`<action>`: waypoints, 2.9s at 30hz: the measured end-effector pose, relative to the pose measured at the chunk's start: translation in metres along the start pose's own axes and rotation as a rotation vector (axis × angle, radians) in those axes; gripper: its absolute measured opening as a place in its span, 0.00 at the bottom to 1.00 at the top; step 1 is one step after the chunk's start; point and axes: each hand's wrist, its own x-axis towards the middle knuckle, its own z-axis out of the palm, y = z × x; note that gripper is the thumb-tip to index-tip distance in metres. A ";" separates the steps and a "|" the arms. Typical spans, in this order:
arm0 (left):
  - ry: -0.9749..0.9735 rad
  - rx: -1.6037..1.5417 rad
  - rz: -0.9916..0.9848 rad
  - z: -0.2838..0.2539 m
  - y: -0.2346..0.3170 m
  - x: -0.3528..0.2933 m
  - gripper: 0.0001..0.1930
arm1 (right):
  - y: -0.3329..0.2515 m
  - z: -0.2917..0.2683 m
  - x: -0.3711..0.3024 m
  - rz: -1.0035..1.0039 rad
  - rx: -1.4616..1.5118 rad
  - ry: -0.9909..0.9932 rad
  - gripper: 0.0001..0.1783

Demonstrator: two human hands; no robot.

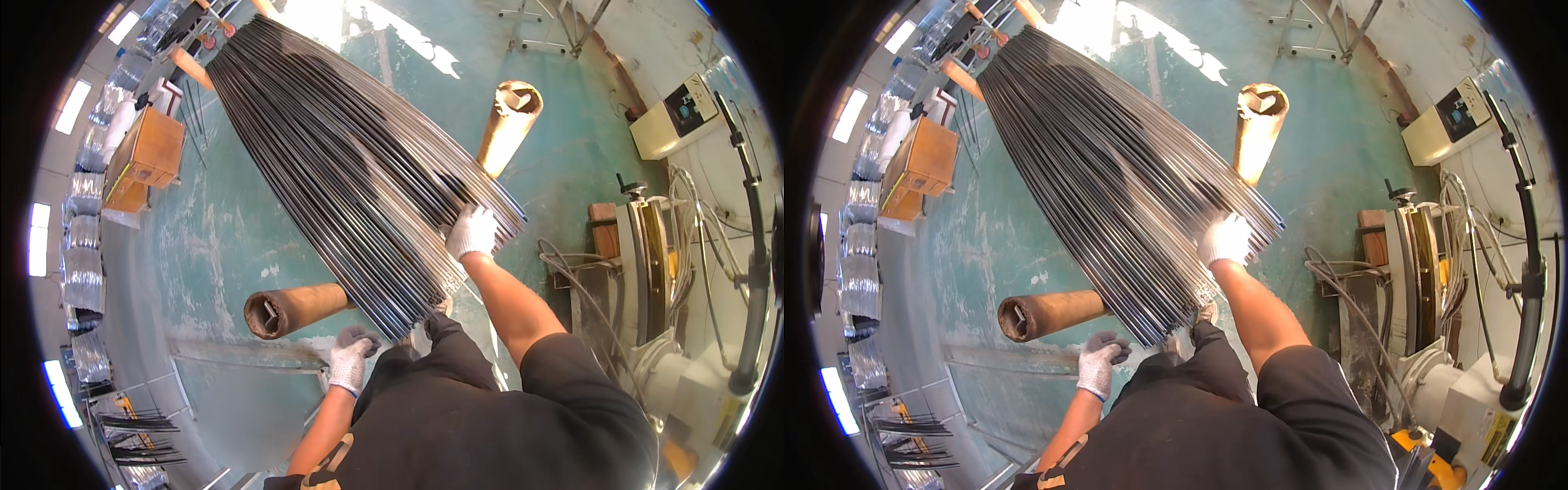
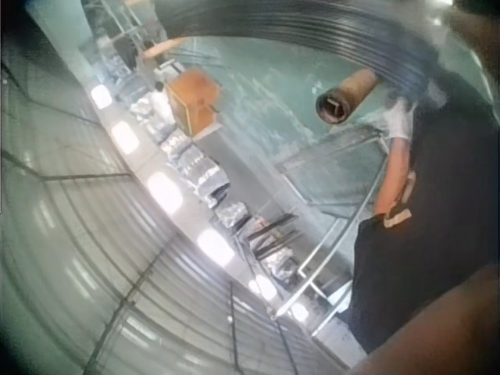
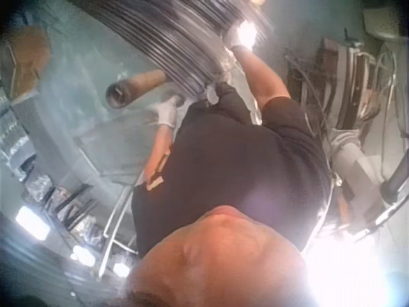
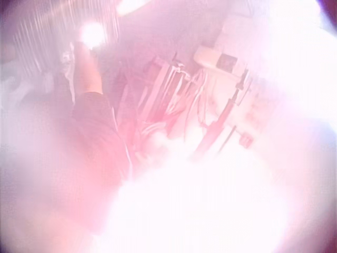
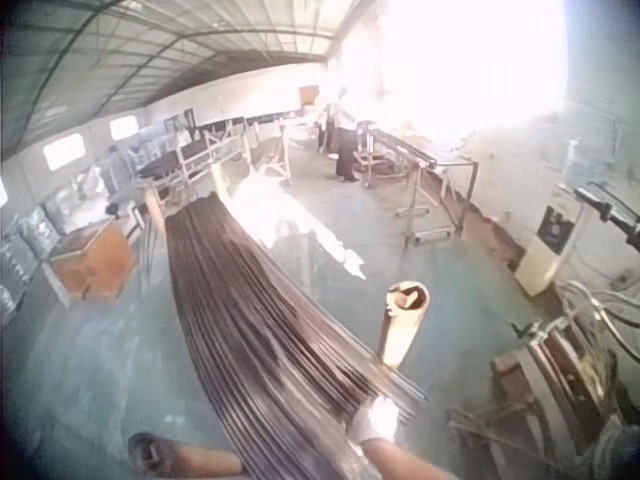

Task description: The person repeatedly picks up bundles of long metal rods from a floor rack, feeds them into a yellow and gray bending machine, and removes the bent rods to place them on a nearby rack. The process is repeated continuously throughout the clip.

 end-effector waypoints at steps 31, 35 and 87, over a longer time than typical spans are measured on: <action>-0.198 -0.068 0.026 -0.006 0.045 0.065 0.17 | -0.026 -0.032 -0.025 -0.194 0.273 -0.523 0.29; -0.277 -0.071 0.013 -0.006 0.045 0.070 0.19 | -0.030 -0.060 -0.059 -0.080 0.273 -0.510 0.33; -1.677 -0.033 0.098 0.502 0.078 -0.325 0.08 | 0.495 -0.055 -0.882 0.540 1.987 2.212 0.14</action>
